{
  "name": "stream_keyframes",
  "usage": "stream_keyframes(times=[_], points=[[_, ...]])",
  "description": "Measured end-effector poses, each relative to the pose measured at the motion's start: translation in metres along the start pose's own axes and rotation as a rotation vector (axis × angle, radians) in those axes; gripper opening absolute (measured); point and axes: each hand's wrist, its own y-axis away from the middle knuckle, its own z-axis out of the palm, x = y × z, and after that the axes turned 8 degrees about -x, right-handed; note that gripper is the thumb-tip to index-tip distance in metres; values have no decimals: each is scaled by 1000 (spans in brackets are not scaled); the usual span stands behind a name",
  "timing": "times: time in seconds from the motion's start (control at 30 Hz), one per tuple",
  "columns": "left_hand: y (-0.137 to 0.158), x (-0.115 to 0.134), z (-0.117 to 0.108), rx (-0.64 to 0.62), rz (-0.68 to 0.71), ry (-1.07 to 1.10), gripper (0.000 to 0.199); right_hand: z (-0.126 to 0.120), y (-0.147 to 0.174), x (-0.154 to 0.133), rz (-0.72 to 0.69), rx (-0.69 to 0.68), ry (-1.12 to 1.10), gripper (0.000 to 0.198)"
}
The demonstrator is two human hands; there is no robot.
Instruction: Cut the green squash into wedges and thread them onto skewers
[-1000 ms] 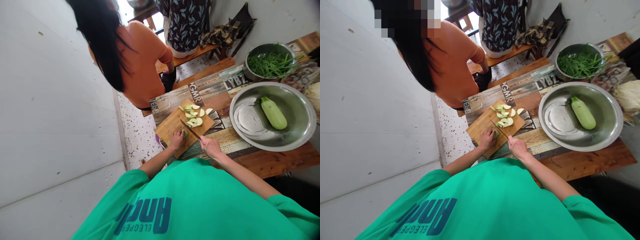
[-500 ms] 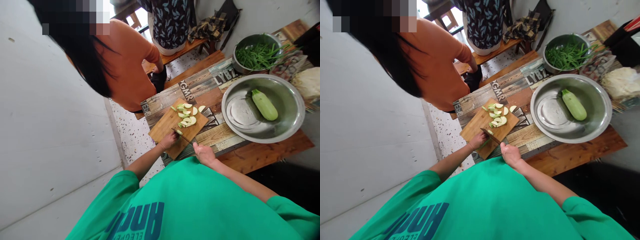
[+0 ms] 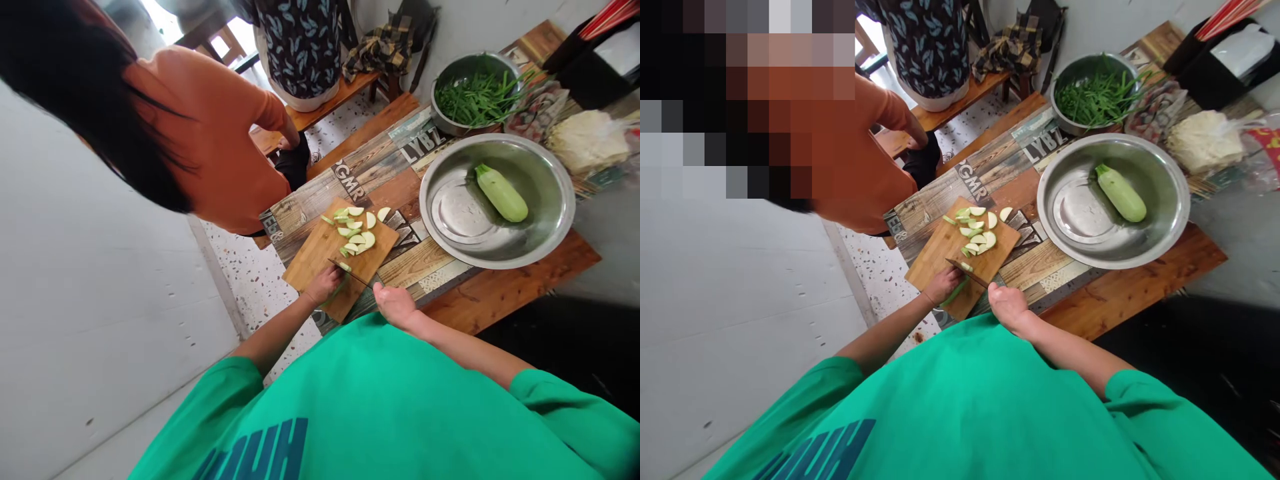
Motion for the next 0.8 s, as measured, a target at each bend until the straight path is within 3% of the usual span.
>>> stream_keyframes(times=[0.33, 0.63, 0.8], points=[[-1, 3, 4, 59, -24, -37, 42, 23, -27, 13, 5, -18, -17, 25], [2, -1, 1, -4, 29, -87, 44, 19, 2, 8, -25, 31, -26, 29], [2, -4, 2, 23, 50, -53, 44, 19, 3, 2, -7, 19, -31, 27]])
